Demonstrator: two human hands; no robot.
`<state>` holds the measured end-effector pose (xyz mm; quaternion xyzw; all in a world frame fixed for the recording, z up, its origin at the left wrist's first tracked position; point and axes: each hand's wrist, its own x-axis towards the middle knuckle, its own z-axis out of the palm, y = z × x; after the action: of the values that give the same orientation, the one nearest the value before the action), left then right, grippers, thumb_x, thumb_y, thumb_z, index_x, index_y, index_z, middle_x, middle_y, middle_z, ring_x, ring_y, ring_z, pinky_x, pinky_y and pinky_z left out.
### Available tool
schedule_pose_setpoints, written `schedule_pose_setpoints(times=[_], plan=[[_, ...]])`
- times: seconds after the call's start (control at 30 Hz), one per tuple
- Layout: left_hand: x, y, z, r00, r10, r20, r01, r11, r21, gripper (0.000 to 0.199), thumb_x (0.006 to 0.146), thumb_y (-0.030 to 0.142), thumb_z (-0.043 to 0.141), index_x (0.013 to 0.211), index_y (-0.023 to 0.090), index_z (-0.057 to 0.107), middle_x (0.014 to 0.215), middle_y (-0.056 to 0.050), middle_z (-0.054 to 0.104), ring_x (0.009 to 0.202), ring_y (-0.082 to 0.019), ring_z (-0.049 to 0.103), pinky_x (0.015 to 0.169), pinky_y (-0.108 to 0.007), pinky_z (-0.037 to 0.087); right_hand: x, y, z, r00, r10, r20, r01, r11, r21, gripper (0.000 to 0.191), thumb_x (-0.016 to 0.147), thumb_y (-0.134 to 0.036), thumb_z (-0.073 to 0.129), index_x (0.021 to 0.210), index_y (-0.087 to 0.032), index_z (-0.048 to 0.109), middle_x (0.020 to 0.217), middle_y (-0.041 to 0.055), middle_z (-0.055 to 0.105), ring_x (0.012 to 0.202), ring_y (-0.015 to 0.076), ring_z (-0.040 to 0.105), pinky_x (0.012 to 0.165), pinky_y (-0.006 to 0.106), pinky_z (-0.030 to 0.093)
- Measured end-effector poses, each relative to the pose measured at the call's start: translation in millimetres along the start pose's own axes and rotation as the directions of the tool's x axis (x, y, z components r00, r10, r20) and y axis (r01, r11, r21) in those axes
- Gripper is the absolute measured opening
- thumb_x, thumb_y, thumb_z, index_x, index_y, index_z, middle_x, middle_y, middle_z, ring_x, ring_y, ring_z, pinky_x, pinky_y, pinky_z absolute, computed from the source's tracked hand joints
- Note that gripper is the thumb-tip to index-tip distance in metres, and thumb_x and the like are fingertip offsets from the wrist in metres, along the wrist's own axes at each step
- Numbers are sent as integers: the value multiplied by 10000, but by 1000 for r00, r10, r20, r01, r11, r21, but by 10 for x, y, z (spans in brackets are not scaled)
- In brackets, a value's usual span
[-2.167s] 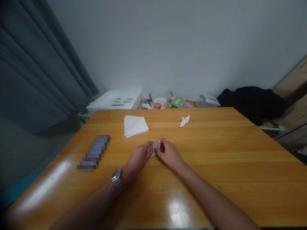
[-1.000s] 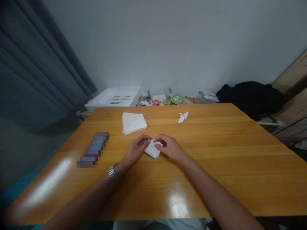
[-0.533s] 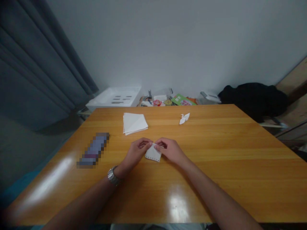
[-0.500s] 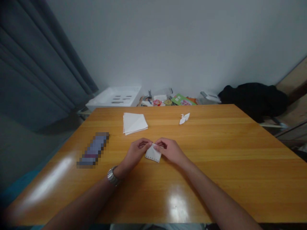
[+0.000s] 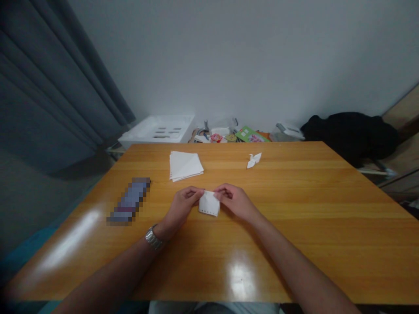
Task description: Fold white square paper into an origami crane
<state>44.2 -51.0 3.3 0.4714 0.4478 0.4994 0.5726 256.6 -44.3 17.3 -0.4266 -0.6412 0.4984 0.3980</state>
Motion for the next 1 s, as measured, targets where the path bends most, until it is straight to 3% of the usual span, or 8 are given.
schedule_pose_setpoints(times=[0.2, 0.33, 0.43, 0.6, 0.8, 1.0], plan=[[16, -13, -4, 1000, 20, 9, -21, 999, 24, 351, 805, 457, 771, 913, 126, 723, 897, -76, 747, 789, -166, 683, 715, -261, 550, 8, -39, -19, 1000, 20, -23, -19, 1000, 12, 281, 835, -434, 715, 930, -170, 700, 904, 67, 744, 813, 201, 677, 781, 340, 529], [2, 28, 11, 997, 66, 26, -70, 987, 148, 360, 828, 484, 737, 893, 130, 717, 867, -73, 744, 777, -174, 684, 700, -262, 548, -9, -37, -42, 1000, 10, -29, -11, 999, -47, 265, 844, -422, 706, 912, -165, 710, 887, 70, 741, 801, 201, 672, 762, 334, 523], [-36, 103, 40, 992, 81, 99, -102, 968, 231, 357, 811, 473, 752, 915, 134, 714, 872, -73, 746, 770, -179, 687, 686, -260, 544, -22, -25, -51, 999, -26, -18, 24, 993, -112, 246, 879, -409, 670, 904, -168, 712, 878, 67, 737, 799, 198, 667, 754, 325, 514], [-101, 163, 76, 985, 100, 138, -136, 949, 285, 344, 844, 473, 715, 836, 130, 690, 773, -55, 711, 695, -152, 650, 623, -234, 504, -41, 4, -14, 999, -43, 10, 44, 988, -147, 252, 881, -396, 680, 1023, -190, 708, 975, 71, 740, 864, 208, 677, 777, 325, 522], [-84, 71, 67, 989, 76, 128, -104, 967, 232, 346, 840, 470, 718, 857, 126, 695, 780, -58, 715, 693, -150, 649, 614, -231, 501, -52, -35, -14, 999, -38, -11, 35, 976, -216, 233, 864, -406, 694, 945, -191, 740, 904, 65, 756, 794, 206, 674, 725, 318, 503], [-75, 70, 73, 996, 16, 92, -36, 975, 219, 333, 803, 447, 761, 864, 121, 730, 818, -79, 746, 721, -172, 678, 614, -236, 521, -48, -31, -49, 1000, -3, -2, 2, 991, -136, 287, 850, -441, 706, 938, -174, 761, 933, 87, 777, 826, 222, 702, 759, 326, 517]])
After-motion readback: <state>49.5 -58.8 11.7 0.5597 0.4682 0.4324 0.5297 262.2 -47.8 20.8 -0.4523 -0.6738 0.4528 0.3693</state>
